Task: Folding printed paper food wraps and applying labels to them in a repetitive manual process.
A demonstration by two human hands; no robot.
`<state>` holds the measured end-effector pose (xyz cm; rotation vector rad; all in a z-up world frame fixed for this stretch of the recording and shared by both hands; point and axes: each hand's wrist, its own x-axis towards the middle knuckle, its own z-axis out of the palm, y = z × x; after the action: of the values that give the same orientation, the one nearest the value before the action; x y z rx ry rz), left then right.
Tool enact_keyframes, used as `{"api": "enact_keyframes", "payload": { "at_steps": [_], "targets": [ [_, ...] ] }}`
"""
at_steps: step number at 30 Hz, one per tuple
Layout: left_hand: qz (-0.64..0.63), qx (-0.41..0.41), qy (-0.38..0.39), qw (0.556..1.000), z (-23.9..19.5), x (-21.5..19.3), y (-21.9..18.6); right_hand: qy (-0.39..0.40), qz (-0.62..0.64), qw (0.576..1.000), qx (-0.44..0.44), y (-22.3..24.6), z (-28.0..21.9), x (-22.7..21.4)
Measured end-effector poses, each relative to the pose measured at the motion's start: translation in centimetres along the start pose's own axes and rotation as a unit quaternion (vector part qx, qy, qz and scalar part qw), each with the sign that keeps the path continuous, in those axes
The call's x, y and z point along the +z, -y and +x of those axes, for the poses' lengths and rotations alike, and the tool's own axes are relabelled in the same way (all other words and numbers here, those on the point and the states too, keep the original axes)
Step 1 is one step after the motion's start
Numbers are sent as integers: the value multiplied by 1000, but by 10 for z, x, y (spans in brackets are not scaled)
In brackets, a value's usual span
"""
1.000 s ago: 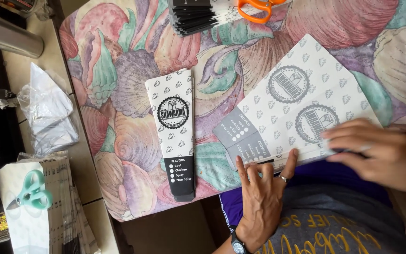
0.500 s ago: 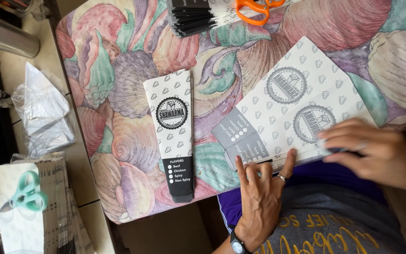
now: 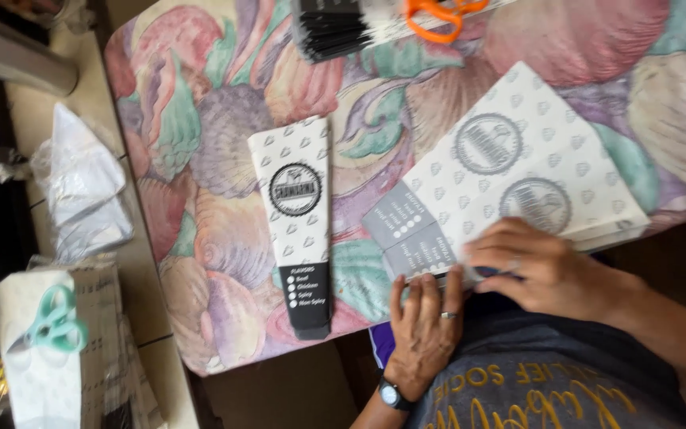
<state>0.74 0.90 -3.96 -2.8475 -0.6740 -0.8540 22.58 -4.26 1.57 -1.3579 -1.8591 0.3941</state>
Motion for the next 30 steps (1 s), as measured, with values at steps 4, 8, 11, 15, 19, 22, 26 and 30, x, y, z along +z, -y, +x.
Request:
{"api": "enact_keyframes", "payload": {
  "at_steps": [4, 8, 11, 15, 19, 22, 26, 30],
  "targets": [
    [-23, -24, -9, 999, -2, 5, 1, 53, 24, 998, 23, -9, -5, 4],
    [-23, -14, -24, 999, -8, 16, 1, 55, 17, 998, 40, -7, -13, -6],
    [-9, -9, -34, 999, -3, 13, 0, 41, 24, 998, 39, -6, -7, 16],
    [-24, -37, -9, 999, 8, 3, 0, 17, 30, 998, -50, -1, 6, 29],
    [-10, -51, -16, 999, 10, -2, 1, -51, -154, 983, -86, 5, -14, 10],
    [-15, -92, -10, 996, 8, -1, -4, -98, -235, 967, -24, 7, -34, 11],
    [-49, -105, -45, 992, 17, -1, -15, -142, -250, 957, -35, -9, -52, 28],
    [-215, -22, -58, 975, 12, 17, -22, -169, -248, 953, -42, -11, -46, 28]
  ]
}}
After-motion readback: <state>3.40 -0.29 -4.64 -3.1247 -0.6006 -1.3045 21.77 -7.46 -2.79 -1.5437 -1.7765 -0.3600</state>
